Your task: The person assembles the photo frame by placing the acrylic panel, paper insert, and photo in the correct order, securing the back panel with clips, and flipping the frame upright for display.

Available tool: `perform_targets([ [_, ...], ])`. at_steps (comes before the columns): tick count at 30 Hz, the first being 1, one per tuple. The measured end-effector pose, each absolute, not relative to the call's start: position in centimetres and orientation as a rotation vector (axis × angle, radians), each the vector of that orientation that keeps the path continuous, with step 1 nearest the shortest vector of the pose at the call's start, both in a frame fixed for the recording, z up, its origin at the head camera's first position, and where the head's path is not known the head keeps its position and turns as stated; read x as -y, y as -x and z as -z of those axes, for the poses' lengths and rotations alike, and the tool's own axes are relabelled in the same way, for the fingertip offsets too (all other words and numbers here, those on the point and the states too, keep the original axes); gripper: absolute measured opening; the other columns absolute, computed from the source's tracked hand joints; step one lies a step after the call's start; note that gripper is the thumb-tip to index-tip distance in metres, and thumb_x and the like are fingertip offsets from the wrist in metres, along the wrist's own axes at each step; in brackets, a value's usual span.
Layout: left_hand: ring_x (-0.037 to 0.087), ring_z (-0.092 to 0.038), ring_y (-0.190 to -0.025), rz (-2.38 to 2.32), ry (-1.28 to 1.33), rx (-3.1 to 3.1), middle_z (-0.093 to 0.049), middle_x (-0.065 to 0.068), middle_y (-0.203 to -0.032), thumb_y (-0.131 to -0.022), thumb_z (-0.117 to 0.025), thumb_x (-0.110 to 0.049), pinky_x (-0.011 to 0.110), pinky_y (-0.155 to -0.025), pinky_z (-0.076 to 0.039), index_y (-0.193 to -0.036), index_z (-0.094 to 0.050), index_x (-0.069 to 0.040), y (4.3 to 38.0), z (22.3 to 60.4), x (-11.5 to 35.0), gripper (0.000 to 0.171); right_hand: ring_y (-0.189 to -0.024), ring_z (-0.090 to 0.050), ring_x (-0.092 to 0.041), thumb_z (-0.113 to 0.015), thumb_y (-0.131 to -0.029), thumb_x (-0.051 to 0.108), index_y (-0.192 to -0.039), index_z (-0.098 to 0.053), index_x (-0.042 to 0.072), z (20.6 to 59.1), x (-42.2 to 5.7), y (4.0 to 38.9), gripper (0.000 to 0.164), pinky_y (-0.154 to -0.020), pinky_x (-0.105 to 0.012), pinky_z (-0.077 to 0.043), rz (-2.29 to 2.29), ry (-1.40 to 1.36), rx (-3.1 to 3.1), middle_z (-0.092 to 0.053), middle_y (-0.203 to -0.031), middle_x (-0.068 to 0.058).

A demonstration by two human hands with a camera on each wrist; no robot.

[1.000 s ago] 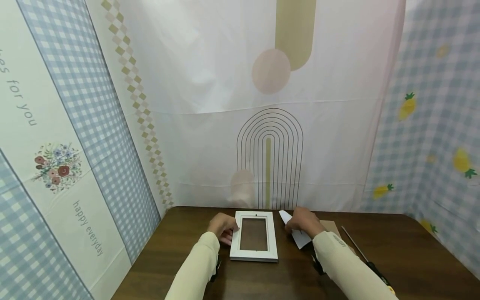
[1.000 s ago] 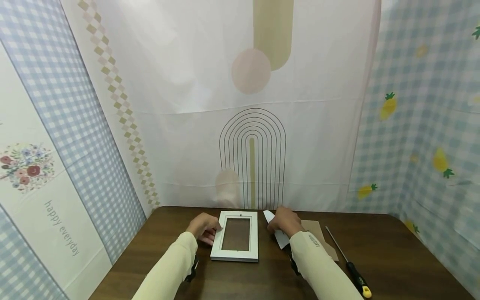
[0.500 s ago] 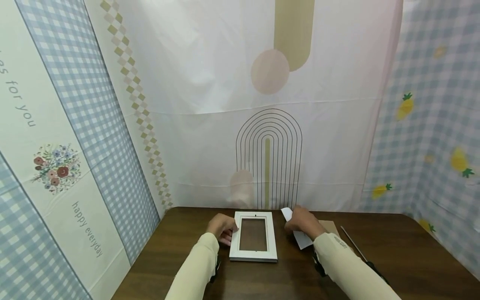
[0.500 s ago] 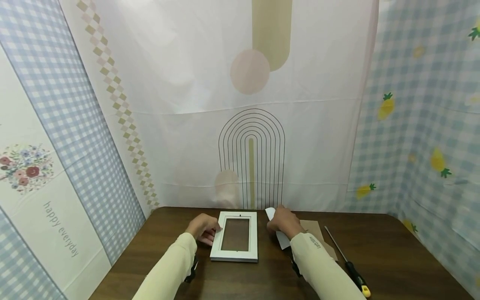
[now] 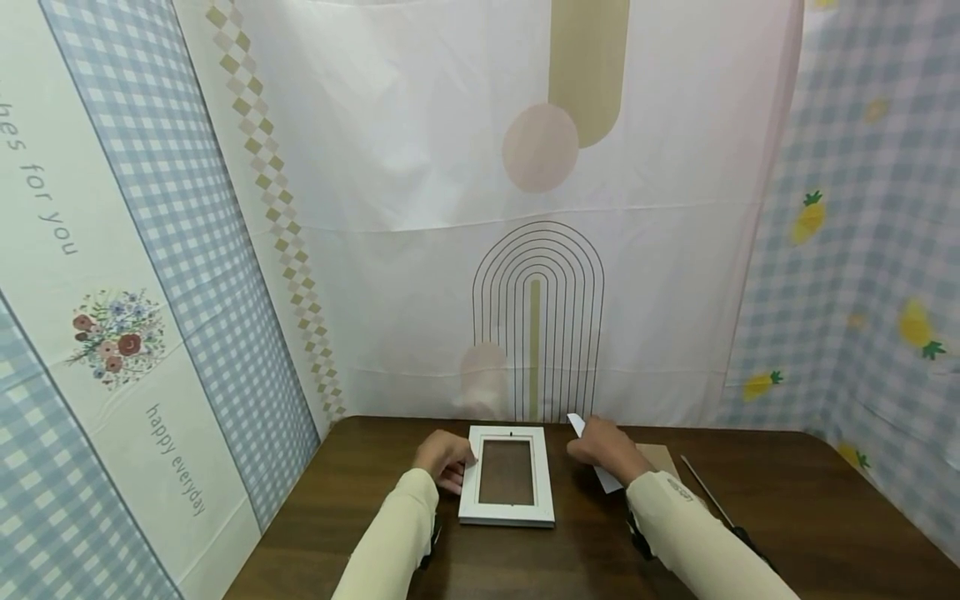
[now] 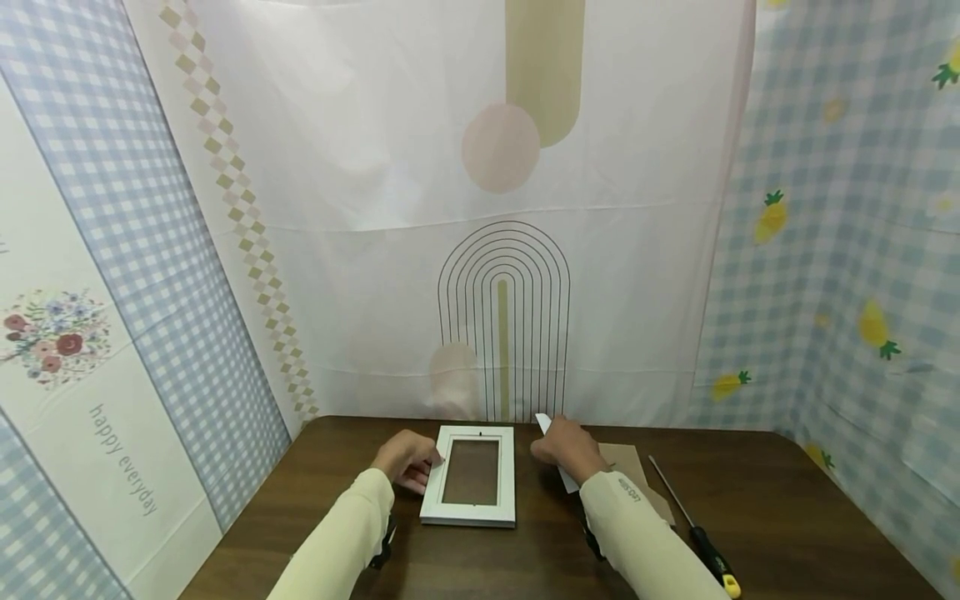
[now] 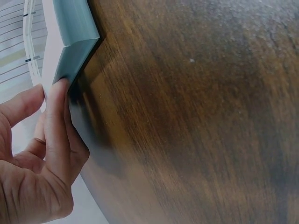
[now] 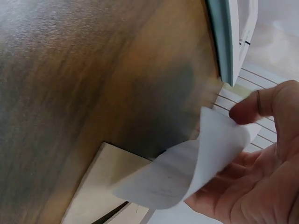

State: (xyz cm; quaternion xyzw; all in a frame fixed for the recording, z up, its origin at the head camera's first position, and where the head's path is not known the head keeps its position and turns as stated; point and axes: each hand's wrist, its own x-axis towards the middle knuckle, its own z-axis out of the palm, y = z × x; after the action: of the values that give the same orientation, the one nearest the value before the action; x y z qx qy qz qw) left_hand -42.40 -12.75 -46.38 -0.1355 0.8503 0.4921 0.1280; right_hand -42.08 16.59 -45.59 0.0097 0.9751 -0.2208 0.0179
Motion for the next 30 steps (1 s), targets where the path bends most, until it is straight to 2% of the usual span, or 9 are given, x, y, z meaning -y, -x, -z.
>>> perform_targets([
  [7,0.022,-0.067,-0.066,-1.431,0.378,-2.468,-0.068,0.014,-0.082,-0.093,-0.072,-0.005,0.037,-0.068,-0.074,-0.094,-0.073,0.008,42.2,46.3,12.8,0.013,-0.071,-0.056,-0.028,-0.056,-0.083,0.01,-0.113,-0.061,-0.013,46.3,-16.2,41.7,0.039,-0.057,-0.036,-0.049,0.742,-0.055,-3.071,-0.062,-0.087,-0.017],
  [18,0.022,-0.067,-0.066,-1.427,0.388,-2.476,-0.068,0.014,-0.082,-0.093,-0.073,-0.005,0.038,-0.066,-0.074,-0.091,-0.071,0.005,42.4,46.5,12.8,0.011,-0.063,-0.059,-0.029,-0.054,-0.09,0.012,-0.104,-0.059,-0.01,46.7,-16.1,41.2,0.027,-0.051,-0.039,-0.051,0.709,-0.037,-3.151,-0.06,-0.078,-0.016],
  [24,0.023,-0.07,-0.067,-1.414,0.399,-2.486,-0.069,0.015,-0.083,-0.095,-0.074,-0.007,0.037,-0.064,-0.073,-0.091,-0.071,0.003,42.8,46.8,12.7,0.011,-0.065,-0.063,-0.032,-0.053,-0.095,0.012,-0.105,-0.058,-0.009,46.5,-16.2,40.9,0.024,-0.054,-0.043,-0.055,0.687,-0.045,-3.161,-0.06,-0.079,-0.017],
  [30,0.024,-0.069,-0.067,-1.413,0.397,-2.485,-0.069,0.015,-0.083,-0.095,-0.075,-0.006,0.037,-0.064,-0.073,-0.091,-0.071,0.004,42.7,46.8,12.8,0.012,-0.066,-0.06,-0.03,-0.052,-0.095,0.012,-0.104,-0.057,-0.008,46.4,-16.7,41.0,0.022,-0.056,-0.043,-0.054,0.697,-0.037,-3.147,-0.061,-0.08,-0.017],
])
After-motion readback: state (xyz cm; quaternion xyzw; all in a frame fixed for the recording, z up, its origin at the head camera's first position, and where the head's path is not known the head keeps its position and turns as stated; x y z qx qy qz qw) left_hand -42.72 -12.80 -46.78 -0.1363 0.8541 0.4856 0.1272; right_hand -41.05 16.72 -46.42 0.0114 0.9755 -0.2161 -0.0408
